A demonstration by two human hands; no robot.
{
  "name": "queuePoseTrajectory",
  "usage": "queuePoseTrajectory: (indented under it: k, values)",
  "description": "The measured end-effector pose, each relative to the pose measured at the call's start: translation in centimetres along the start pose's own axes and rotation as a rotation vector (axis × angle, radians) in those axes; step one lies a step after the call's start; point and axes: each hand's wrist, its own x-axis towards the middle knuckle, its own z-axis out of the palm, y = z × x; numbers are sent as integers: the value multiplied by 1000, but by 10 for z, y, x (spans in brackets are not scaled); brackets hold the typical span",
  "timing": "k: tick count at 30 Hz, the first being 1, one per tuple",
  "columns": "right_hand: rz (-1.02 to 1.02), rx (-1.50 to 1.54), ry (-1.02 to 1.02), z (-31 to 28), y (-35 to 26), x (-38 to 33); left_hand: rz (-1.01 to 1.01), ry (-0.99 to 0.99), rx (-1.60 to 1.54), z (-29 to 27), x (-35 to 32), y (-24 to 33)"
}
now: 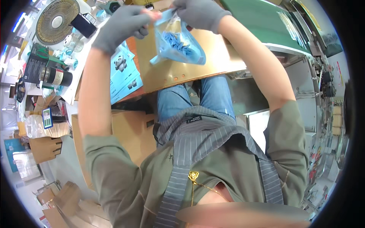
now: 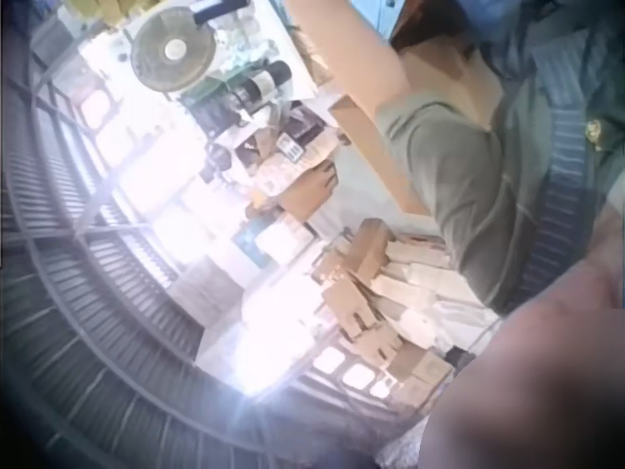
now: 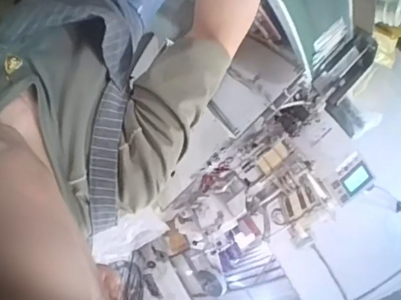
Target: Packaging bundles of wooden sticks into plastic bags and placing them into a cardboard box.
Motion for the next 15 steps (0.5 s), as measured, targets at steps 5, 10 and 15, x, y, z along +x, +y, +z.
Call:
queuePoseTrajectory:
  k: [5, 10, 15]
  values:
    - [-343, 467, 132, 46, -4, -2, -190, 244, -1399, 124, -59, -68]
    - [-743, 145, 42, 54, -76, -63, 291, 180, -1870, 156, -68, -65]
    - [-1191, 305, -119, 45, -117, -68, 91, 586, -1269, 61, -187, -94]
